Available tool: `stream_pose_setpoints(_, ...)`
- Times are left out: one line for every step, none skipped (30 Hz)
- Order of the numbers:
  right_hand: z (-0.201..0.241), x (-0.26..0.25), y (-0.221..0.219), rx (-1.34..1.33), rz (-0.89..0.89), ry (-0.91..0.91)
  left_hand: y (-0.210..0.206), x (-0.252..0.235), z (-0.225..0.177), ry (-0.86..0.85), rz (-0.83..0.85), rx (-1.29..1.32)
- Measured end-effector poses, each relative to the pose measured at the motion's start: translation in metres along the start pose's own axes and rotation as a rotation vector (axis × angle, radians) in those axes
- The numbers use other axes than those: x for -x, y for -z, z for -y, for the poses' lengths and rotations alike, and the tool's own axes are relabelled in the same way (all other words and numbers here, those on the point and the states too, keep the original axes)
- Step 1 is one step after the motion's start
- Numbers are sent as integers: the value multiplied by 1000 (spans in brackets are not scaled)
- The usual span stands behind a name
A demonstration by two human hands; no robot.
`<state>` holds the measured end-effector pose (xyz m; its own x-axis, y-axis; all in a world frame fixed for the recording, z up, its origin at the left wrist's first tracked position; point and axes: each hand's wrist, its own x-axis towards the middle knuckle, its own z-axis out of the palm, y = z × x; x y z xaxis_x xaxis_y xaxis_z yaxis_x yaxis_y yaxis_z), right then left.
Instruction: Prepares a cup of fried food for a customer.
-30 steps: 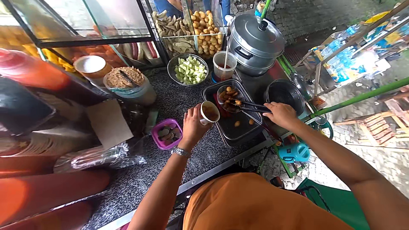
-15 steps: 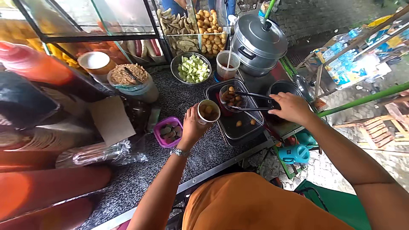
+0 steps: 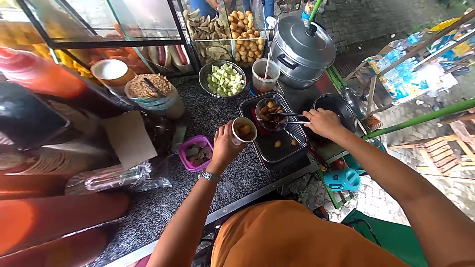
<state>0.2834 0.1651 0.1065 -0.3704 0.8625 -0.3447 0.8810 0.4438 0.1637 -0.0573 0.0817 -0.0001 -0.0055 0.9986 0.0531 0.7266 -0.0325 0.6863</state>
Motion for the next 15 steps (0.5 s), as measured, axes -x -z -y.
stream_pose_setpoints(-1,3,5,0,-4,0,1,0,-1,1,-3,-14)
stream_pose_setpoints(-2,6,12,-3,-20,7,1,1,-2,1,-7,-29)
stream_pose_setpoints(-2,11,20,-6,-43,23,2,2,-3,-1,-12,-41)
stream_pose_setpoints(-2,16,30,-6,-68,45,4,2,-5,1,-12,-50)
stream_pose_setpoints(1,21,42,4,-86,68,5,2,-7,4,-8,-57)
stream_pose_setpoints(5,27,54,22,-104,99,5,2,-7,4,-6,-62)
stream_pose_setpoints(12,32,64,35,-125,139,5,2,-7,0,-5,-68)
stream_pose_setpoints(21,36,75,40,-124,172,4,1,-7,-9,-12,-70)
stream_pose_setpoints(33,38,85,37,-95,195,2,1,-6,-23,-24,-67)
stream_pose_setpoints(46,38,96,31,-38,211,0,0,-5,-35,-40,-58)
stream_pose_setpoints(56,36,106,24,26,226,-3,1,-3,-43,-60,-40)
stream_pose_setpoints(65,33,116,26,89,233,-6,3,-2,-45,-84,-19)
stream_pose_setpoints(71,31,125,34,137,237,-9,4,0,-38,-112,5)
stream_pose_setpoints(74,30,133,39,165,235,-13,5,2,-28,-142,34)
stream_pose_setpoints(74,31,140,37,165,236,-16,7,4,-18,-167,72)
